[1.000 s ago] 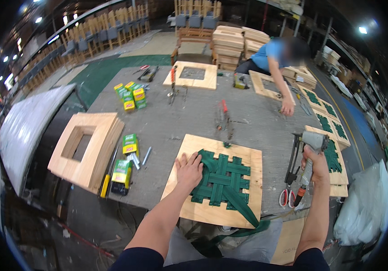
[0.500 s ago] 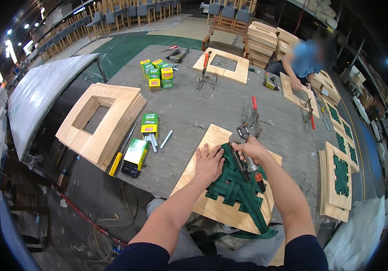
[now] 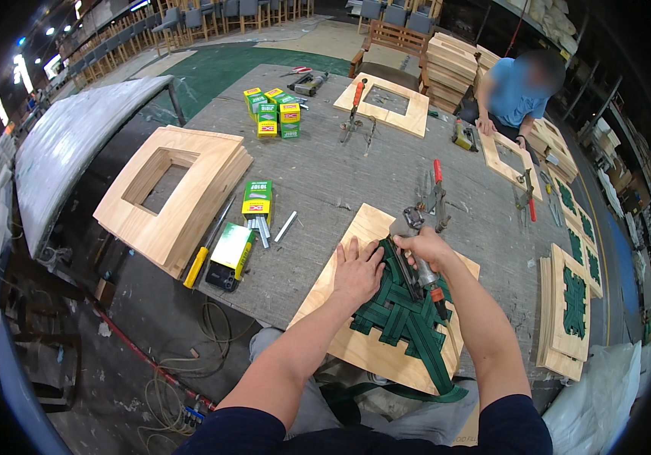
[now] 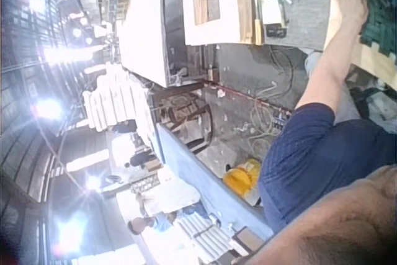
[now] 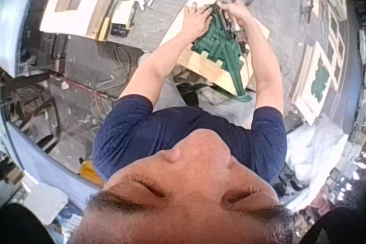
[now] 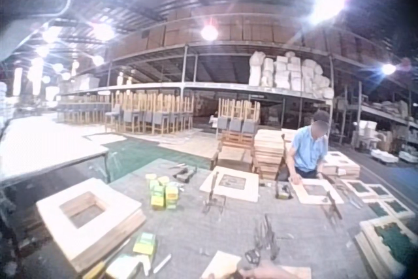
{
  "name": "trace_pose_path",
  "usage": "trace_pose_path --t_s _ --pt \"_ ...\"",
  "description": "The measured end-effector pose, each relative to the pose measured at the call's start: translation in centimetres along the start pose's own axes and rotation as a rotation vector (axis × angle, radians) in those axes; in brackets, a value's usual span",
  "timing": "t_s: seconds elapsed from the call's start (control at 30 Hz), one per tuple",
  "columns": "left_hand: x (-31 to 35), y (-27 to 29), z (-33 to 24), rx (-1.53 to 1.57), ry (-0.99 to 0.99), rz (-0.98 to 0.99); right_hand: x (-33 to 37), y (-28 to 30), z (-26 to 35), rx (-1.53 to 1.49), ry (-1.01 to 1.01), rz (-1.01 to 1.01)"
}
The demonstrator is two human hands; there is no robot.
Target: The person weaves green rattan strips into a square wooden frame to create a decorative pattern. They use a staple gun to secure the strips and scissors to trim excess material.
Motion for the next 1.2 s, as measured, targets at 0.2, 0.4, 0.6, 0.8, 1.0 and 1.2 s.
trace_pose_path --t_s 0.2,0.4,0.6,0.8,1.0,1.2 --pt "0.0 0.1 -0.2 0.032 -0.013 -0.076 -0.1 -0.4 -0.6 0.012 0.022 0.017" --pt "0.2 0.1 0.3 0.039 -0.016 -0.143 0.6 -1.8 0.5 -0.050 0.067 0.074" --pt "0.4 0.3 0.5 0.133 -0.018 -0.110 0.6 -1.6 0.2 -0.020 0.041 0.025" --pt "0.4 0.6 0.2 0.155 -0.027 -0.130 0.5 -2.0 0.2 0.061 0.080 0.076" --pt "0.5 0.8 0.5 0.166 -0.021 -0.149 0.8 -2.4 0.2 0.026 0.084 0.061" --pt "0.4 0.8 0.6 0.171 -0.017 -0.101 0.7 -2.1 0.0 0.033 0.076 0.009"
Point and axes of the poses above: each hand's wrist, its own x-axis away from the middle knuckle, its own y-axis out of the back of the hand, z = x × y, the point moved 5 cm from there along -x, towards the middle knuckle, and after that the axes turned 4 degrees about z, right-handed, at the moved point
